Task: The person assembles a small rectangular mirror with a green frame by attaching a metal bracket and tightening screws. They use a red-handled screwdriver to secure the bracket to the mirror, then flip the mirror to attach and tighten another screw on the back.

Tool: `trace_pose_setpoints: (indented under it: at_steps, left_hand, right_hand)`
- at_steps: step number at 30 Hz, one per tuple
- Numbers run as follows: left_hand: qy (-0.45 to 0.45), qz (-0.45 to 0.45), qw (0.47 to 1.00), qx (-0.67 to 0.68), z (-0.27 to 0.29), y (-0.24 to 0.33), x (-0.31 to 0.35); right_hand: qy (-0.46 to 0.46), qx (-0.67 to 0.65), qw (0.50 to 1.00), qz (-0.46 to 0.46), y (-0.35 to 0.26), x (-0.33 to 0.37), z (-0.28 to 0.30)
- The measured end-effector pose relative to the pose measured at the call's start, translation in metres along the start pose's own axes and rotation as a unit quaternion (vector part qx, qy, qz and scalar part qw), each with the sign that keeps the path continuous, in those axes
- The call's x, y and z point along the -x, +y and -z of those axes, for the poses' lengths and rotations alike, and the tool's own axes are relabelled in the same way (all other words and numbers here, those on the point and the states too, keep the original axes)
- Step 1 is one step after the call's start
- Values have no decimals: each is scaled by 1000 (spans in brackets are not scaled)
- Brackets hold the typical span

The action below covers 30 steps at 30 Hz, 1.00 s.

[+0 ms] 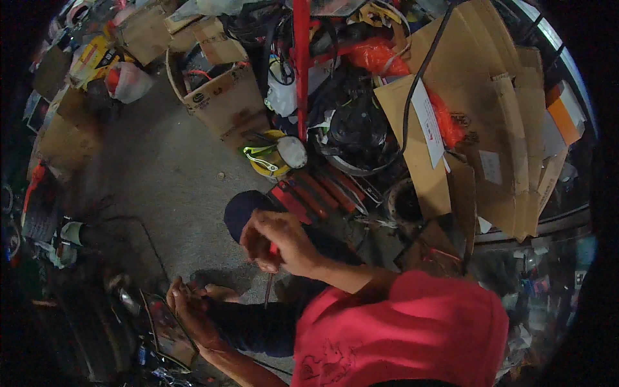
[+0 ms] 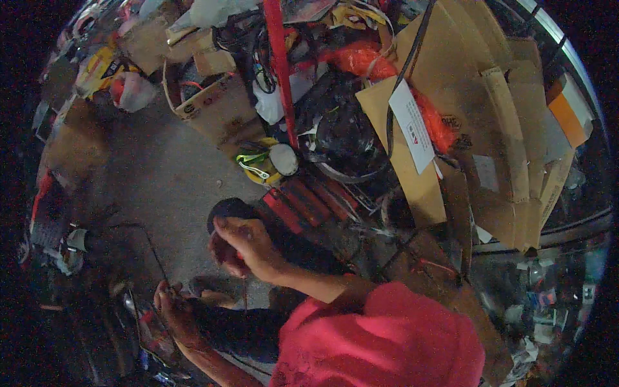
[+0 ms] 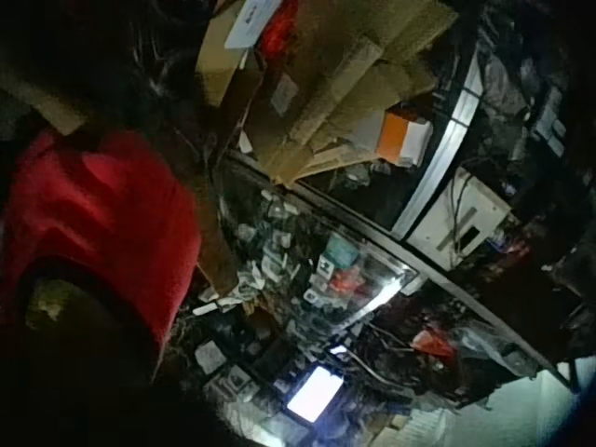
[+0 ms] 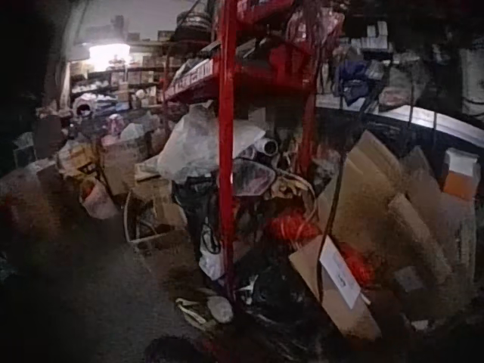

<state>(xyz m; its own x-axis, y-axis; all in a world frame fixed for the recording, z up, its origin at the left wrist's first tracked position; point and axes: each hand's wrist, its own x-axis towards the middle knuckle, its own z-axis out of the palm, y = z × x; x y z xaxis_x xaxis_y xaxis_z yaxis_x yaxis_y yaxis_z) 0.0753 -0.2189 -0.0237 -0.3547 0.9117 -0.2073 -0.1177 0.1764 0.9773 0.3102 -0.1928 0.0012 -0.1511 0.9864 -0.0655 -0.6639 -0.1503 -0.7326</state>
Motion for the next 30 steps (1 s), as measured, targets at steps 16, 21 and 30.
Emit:
trace_pose_setpoints:
  at_steps: [16, 21, 30]
  left_hand:
    - [-168, 102, 981, 3, 21, 1, -174]
    - [-112, 132, 966, 190, 28, -8, -200]
    - [-141, 101, 899, 402, 12, 23, -190]
  right_hand:
    - [-94, 16, 988, -118, 25, -111, -59]
    - [-103, 154, 969, 160, 48, -199, -118]
    - [-118, 78, 949, 281, -61, -199, -156]
